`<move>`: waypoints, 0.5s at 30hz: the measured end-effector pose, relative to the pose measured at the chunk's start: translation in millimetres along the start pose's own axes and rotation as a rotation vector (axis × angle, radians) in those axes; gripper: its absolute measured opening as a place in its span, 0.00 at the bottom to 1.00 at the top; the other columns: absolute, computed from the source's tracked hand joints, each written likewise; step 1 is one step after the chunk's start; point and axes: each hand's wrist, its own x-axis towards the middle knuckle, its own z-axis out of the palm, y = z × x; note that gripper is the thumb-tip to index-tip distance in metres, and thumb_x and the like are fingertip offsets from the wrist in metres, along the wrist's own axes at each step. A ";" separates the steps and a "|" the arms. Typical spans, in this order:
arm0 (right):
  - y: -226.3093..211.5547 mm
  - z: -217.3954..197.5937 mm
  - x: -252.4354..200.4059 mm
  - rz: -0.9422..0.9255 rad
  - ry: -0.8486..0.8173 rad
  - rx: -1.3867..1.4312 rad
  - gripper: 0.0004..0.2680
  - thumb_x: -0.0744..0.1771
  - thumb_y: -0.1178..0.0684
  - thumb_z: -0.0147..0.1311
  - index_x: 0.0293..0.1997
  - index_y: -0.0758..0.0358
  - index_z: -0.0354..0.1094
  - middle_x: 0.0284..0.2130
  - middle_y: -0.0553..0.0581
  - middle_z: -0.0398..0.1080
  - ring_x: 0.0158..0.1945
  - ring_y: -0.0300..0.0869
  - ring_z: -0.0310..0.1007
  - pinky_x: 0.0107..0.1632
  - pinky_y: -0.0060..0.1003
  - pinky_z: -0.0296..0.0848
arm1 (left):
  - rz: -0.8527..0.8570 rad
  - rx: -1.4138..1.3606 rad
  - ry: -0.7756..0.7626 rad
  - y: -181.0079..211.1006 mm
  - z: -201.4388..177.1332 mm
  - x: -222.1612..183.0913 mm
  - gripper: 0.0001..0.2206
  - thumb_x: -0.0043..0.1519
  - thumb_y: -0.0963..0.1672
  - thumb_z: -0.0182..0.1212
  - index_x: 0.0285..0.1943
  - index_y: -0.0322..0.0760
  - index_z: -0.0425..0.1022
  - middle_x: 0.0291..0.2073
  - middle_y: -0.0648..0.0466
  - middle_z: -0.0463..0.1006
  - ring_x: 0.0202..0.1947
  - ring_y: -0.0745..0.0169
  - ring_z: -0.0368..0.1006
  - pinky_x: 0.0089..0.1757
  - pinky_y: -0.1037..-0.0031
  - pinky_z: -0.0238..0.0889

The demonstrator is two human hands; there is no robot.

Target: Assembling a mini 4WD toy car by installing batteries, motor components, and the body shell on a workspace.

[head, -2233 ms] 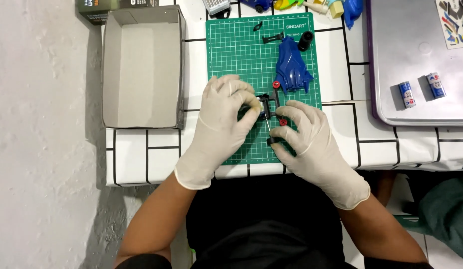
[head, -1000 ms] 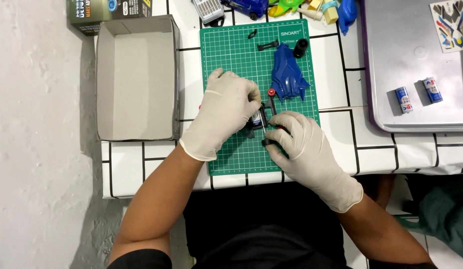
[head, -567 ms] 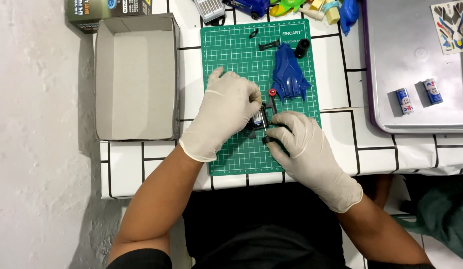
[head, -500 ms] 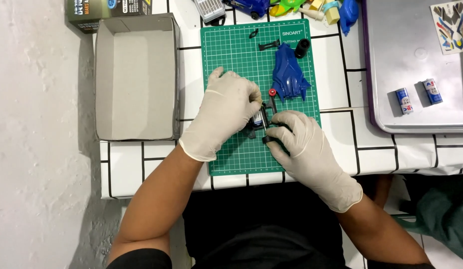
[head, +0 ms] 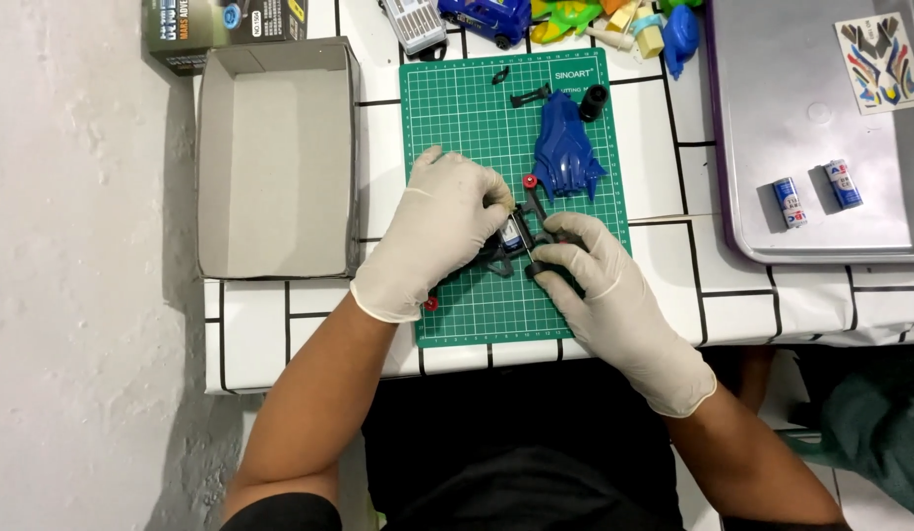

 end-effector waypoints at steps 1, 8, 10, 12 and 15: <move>-1.0 -0.1 -1.5 0.034 0.009 0.051 0.08 0.66 0.62 0.59 0.48 0.61 0.70 0.54 0.62 0.67 0.58 0.59 0.72 0.55 0.49 0.73 | -0.010 -0.027 0.007 1.7 -1.8 -3.3 0.04 0.56 0.41 0.66 0.29 0.44 0.84 0.25 0.55 0.82 0.42 0.48 0.77 0.65 0.45 0.43; -20.2 -4.6 -12.5 0.070 0.122 0.241 0.09 0.65 0.64 0.60 0.49 0.62 0.73 0.60 0.66 0.67 0.60 0.63 0.72 0.59 0.56 0.74 | -0.175 -0.426 0.035 27.5 -39.0 -34.8 0.05 0.57 0.40 0.63 0.37 0.37 0.84 0.32 0.48 0.84 0.41 0.47 0.80 0.53 0.57 0.67; -22.2 -13.8 -5.3 0.038 0.145 0.241 0.09 0.65 0.64 0.60 0.49 0.63 0.73 0.60 0.67 0.67 0.60 0.63 0.72 0.59 0.56 0.74 | -0.176 -0.506 0.066 23.9 -40.7 -37.8 0.05 0.57 0.40 0.64 0.38 0.38 0.84 0.32 0.50 0.83 0.41 0.51 0.80 0.52 0.59 0.69; -19.2 -22.3 2.7 0.005 0.168 0.239 0.09 0.65 0.65 0.61 0.49 0.64 0.74 0.59 0.67 0.67 0.61 0.63 0.72 0.60 0.55 0.74 | -0.174 -0.586 0.099 17.7 -40.8 -37.5 0.06 0.56 0.40 0.64 0.39 0.39 0.84 0.32 0.52 0.82 0.40 0.55 0.79 0.50 0.61 0.70; -8.8 -34.6 17.5 -0.091 0.171 0.187 0.10 0.64 0.65 0.62 0.50 0.63 0.75 0.58 0.68 0.68 0.60 0.65 0.72 0.59 0.56 0.74 | -0.159 -0.766 0.149 8.2 -41.8 -31.5 0.12 0.56 0.41 0.69 0.48 0.33 0.81 0.32 0.51 0.81 0.35 0.67 0.76 0.44 0.72 0.72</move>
